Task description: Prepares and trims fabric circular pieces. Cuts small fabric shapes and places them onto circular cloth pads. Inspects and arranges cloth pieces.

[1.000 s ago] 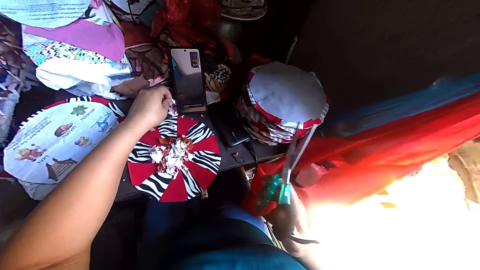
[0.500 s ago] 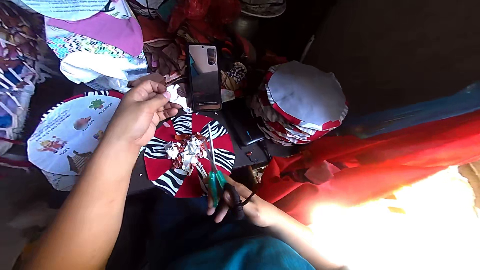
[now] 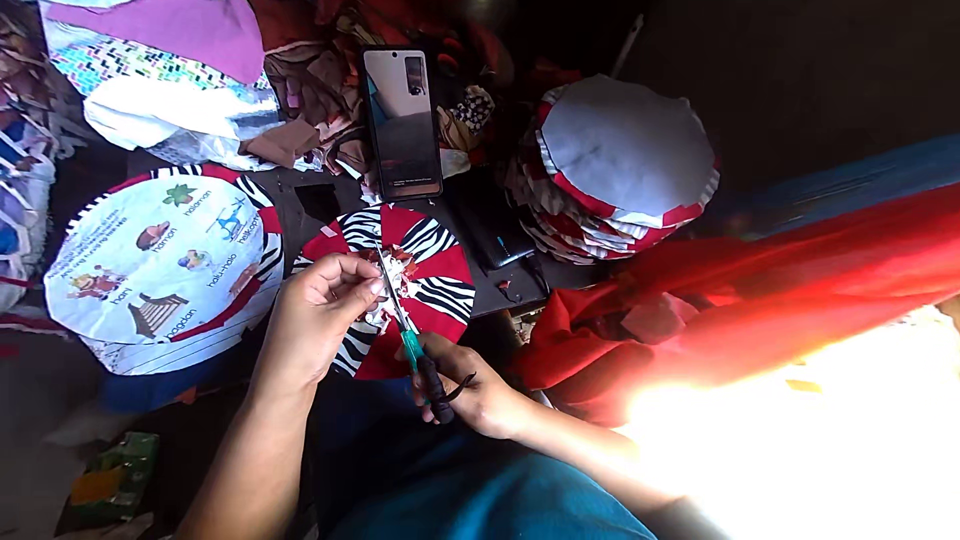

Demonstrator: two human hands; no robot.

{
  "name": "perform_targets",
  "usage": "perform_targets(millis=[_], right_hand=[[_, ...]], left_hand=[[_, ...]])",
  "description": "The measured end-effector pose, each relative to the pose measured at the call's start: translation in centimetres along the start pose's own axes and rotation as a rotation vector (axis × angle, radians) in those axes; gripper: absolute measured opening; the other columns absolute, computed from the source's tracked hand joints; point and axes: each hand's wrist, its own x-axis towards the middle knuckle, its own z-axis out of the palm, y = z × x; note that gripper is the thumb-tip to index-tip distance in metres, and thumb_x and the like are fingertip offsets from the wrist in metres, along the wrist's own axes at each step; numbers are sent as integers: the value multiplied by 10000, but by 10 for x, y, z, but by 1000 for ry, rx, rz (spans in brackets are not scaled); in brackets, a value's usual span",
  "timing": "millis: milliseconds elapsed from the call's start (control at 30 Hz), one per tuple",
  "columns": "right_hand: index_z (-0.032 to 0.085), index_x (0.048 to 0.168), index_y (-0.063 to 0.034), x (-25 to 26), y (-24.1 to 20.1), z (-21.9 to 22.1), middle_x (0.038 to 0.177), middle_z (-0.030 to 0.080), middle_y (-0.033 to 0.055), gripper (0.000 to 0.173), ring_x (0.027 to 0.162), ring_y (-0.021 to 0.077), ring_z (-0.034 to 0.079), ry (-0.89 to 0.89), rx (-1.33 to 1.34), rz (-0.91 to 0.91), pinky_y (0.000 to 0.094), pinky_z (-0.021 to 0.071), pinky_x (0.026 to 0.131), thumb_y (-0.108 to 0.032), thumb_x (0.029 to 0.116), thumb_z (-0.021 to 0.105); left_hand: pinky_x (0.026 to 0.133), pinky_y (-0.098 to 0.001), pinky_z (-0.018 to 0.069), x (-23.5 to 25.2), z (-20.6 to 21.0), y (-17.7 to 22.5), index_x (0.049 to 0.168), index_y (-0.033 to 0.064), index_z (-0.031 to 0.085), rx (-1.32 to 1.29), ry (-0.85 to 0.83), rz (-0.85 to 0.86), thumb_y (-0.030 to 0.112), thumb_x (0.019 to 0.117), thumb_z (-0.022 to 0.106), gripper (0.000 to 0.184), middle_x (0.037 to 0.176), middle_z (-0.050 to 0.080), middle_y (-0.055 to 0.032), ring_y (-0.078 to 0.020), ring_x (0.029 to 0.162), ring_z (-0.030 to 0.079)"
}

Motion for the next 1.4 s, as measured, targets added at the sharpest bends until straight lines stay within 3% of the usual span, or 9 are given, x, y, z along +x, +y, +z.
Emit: perform_targets(millis=[300,400,500,633,800,933,1133,1400], right_hand=[[605,1124,87,-4,8,0,705,529,-30,240,571,-32,474,102,-200,-70,139,409,528,-97,988,530],[577,1151,60,-6,5,-1,726,540,-41,218,571,-24,534,47,-99,-4,146,478,529,-89,1001,519],[498,1237,48,-9,2,-6,832,574,-17,333,675,29,628,-76,9,43,206,564,606,-212,1033,461],[469,1300,69,-8,-3,-6,892,595,39,511,736,61,638,-156,-112,39,222,550,606,-365,1031,490],[533,1256,82,-6,0,-4,854,622,54,475,749,55,611,-98,-198,-16,222,522,691,-327,1015,554],[551,1226,70,-5,0,-2,821,615,38,409,705,40,612,-70,-192,3,207,526,653,-270,1001,590],[598,1127,54,-6,1,-2,754,584,2,267,647,-4,556,8,-213,-41,161,471,602,-177,995,573],[632,1056,72,-8,8,2,686,538,-16,216,596,-33,468,79,-272,-108,130,388,565,-120,975,578]], left_hand=[[713,-182,583,-2,-1,4,1015,55,663,78,15,-64,-113,840,688,243,862,689,44,-9,743,672],[689,-183,585,-2,-2,4,1008,60,672,91,40,-69,-87,887,655,192,856,693,48,-10,715,670],[665,-176,581,-2,-4,5,1041,86,653,53,66,-59,-50,923,649,179,844,692,67,-3,701,665],[679,-182,589,-6,1,6,1023,93,641,14,65,-66,-68,919,634,192,808,696,77,-9,699,677],[701,-187,592,-12,6,2,1000,84,659,17,21,-45,-74,910,618,186,809,697,77,-10,718,680],[703,-188,591,-15,9,0,997,82,678,0,31,-47,-62,922,618,173,830,704,71,-14,722,678],[737,-201,600,-17,6,1,1019,69,675,46,67,-39,-82,885,655,202,852,716,57,-25,756,698],[707,-193,596,-14,3,-1,1006,55,658,147,101,-55,-73,894,658,170,842,691,58,-8,725,679]])
